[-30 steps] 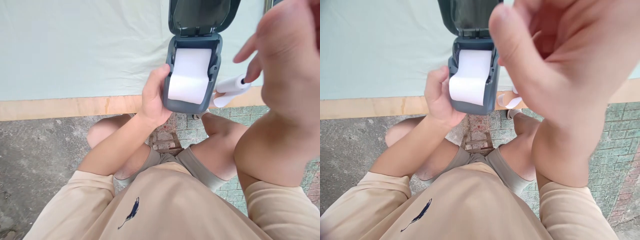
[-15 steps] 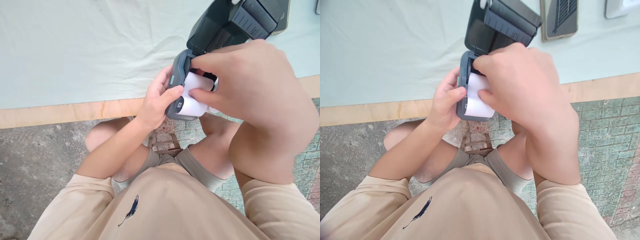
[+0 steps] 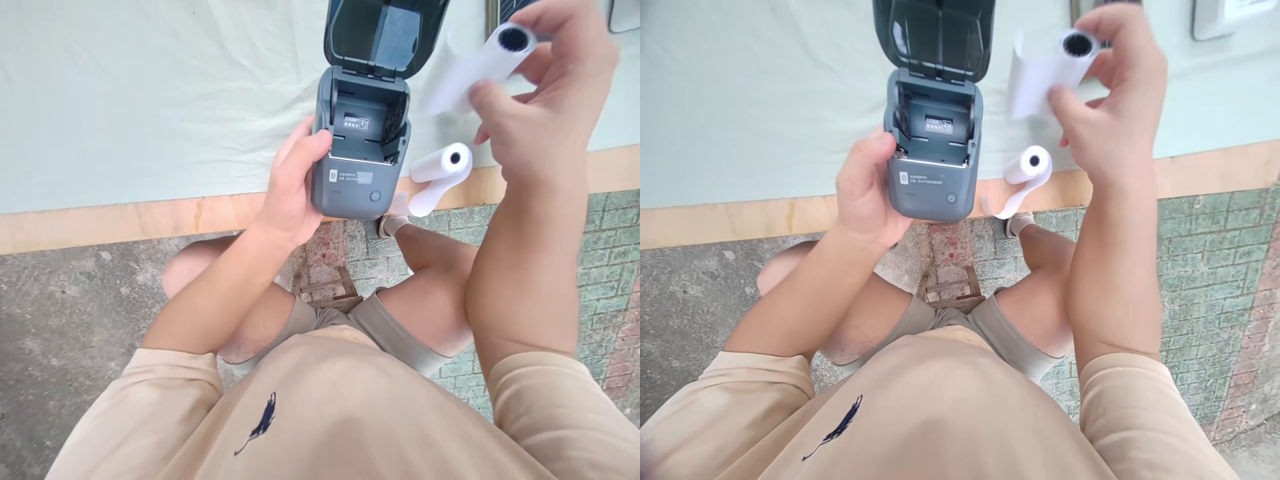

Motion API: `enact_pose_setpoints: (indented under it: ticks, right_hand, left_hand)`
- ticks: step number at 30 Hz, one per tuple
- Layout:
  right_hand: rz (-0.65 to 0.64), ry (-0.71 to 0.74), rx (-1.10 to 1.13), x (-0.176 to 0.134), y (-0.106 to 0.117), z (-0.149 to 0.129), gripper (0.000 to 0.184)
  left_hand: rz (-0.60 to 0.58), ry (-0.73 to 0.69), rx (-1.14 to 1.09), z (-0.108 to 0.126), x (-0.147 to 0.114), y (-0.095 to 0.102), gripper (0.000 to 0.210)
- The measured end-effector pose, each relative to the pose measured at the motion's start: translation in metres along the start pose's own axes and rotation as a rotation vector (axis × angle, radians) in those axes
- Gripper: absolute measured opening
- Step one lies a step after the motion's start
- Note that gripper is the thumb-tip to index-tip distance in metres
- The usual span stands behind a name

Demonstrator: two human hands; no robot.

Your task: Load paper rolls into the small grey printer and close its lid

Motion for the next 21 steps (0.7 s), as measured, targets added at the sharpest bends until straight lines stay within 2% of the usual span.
enact_pose_setpoints:
  ticks: [3,6,8,9,11,17,21]
  right_hand:
    - [-0.057,-0.030,-0.049,-0.011,-0.004,0.006,0.044]
    - [-0.045,0.187,0.084,-0.026,0.009,0.008,0.046]
    - [0.025,0.302,0.186,-0.037,0.021,0.013,0.034]
    - [0.044,0.313,0.201,-0.041,0.024,0.017,0.030]
    - [0.020,0.280,0.183,-0.046,0.023,0.023,0.030]
    - [-0.212,0.200,0.171,-0.055,0.003,0.022,0.041]
    - [-0.208,0.244,0.017,-0.055,0.001,0.017,0.062]
  left_hand:
    - [0.020,0.026,-0.003,-0.001,-0.001,0.001,0.018]
    - [0.015,0.011,-0.022,0.000,-0.001,0.001,0.017]
    - [-0.007,-0.001,-0.037,0.000,-0.002,0.001,0.020]
    - [-0.016,-0.003,-0.045,0.000,-0.002,0.001,0.021]
    - [-0.025,0.001,-0.055,0.000,-0.003,0.001,0.021]
    - [-0.020,0.015,-0.076,-0.002,-0.005,0.003,0.017]
    - [-0.031,0.023,-0.050,-0.001,-0.004,0.001,0.021]
Point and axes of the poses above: each hand's wrist, its own x-axis towards the middle knuckle, its own y-axis out of the back of the hand, z = x × y, the point moved 6 cm from there along x, towards the middle knuckle, and after that the axes turned 12 degrees about -z, right-handed, at the moved point
